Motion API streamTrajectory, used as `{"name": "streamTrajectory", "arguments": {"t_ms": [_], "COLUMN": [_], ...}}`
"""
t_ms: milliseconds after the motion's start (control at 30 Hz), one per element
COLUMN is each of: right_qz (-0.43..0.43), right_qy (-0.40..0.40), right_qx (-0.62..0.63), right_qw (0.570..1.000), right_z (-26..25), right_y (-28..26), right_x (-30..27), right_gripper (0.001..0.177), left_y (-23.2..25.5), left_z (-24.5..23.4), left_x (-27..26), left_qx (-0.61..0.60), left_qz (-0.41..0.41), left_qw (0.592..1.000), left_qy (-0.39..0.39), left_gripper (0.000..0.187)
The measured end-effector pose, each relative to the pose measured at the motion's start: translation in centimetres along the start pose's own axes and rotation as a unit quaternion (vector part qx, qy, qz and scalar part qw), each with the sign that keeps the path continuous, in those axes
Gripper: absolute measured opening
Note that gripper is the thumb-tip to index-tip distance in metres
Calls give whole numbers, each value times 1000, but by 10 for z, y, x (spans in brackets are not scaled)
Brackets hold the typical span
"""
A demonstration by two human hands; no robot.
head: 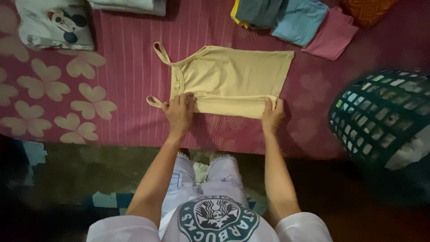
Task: The person folds multiple small clothing items one by one on a bed, including underwear and a tank top, then places each folded item into a green laundry basket. The person handles each item individually, smoothing and folding it before stacking or placing it in the basket.
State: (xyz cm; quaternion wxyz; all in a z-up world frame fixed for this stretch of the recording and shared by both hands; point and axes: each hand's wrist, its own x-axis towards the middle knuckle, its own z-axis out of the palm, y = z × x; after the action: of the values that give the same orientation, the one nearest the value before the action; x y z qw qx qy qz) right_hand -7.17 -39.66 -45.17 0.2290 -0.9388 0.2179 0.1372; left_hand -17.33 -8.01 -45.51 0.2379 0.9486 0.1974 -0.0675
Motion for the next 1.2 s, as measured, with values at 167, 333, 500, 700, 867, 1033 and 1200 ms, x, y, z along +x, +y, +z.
{"name": "streamTrajectory", "arguments": {"t_ms": [167,333,500,700,867,1033,1200], "right_qz": [-172,-387,-428,-453,-401,-181,63], "right_qy": [81,46,16,28,-37,97,-71], "right_qx": [-25,-139,-217,-238,-207,-55,71], "right_qw": [981,910,877,859,892,977,993], "right_z": [11,27,16,-11,-20,1,-4], "right_y": [-33,-73,-74,-12,17,-7,-34], "right_x": [14,84,115,65,3,-9,14], "right_gripper": [51,52,38,31,52,83,57], "left_y": [17,28,36,6,-16,8,96], "left_z": [8,20,10,-13,-16,-6,28], "left_x": [55,158,190,126,73,66,46], "left_qx": [5,-58,-80,-120,-25,-65,-75], "left_qz": [32,124,187,310,334,326,276], "left_qw": [994,990,976,943,940,940,931], "left_qy": [102,18,-74,-12,-62,-79,-225], "left_gripper": [50,59,26,24,41,62,111]}}
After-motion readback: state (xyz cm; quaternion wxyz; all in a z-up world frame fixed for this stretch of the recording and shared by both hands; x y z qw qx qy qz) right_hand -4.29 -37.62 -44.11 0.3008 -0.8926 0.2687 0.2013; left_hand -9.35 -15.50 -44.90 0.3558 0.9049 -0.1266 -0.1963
